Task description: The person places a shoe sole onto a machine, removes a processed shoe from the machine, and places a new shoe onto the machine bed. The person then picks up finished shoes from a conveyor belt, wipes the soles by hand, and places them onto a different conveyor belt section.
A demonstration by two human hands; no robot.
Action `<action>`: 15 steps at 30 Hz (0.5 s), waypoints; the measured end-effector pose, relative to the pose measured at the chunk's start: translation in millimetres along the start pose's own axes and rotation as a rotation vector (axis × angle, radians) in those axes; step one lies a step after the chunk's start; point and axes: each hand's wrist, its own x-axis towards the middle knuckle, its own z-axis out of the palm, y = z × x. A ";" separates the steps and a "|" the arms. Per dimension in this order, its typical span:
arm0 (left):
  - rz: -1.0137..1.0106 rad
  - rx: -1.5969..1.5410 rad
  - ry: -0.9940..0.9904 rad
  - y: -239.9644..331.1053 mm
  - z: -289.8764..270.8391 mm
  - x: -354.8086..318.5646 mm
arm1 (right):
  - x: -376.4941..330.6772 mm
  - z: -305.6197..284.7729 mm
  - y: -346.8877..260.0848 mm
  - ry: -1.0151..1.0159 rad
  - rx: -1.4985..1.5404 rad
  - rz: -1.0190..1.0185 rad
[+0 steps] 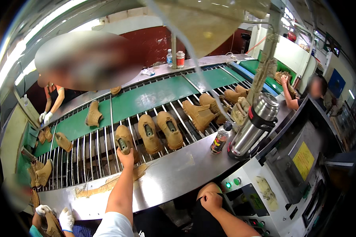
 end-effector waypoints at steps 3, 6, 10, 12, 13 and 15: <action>0.047 -0.112 -0.007 -16.6 -11.5 7.0 | 22.1 16.5 -30.5 -0.049 0.058 -0.085; 0.075 -0.085 -0.017 -7.8 -20.4 1.6 | 49.8 69.6 -80.8 -0.016 0.263 -0.317; 0.146 0.020 -0.096 -3.0 -20.9 4.6 | 82.0 161.2 -172.6 -0.188 0.288 -0.544; 0.142 0.107 -0.241 0.8 -31.4 10.4 | 100.6 191.5 -218.7 -0.367 0.193 -0.565; 0.116 0.073 -0.364 9.9 -46.5 14.2 | 107.4 204.1 -236.1 -0.488 0.084 -0.541; 0.318 0.004 -0.504 -15.8 -70.5 39.2 | 112.0 229.0 -267.1 -0.477 0.099 -0.553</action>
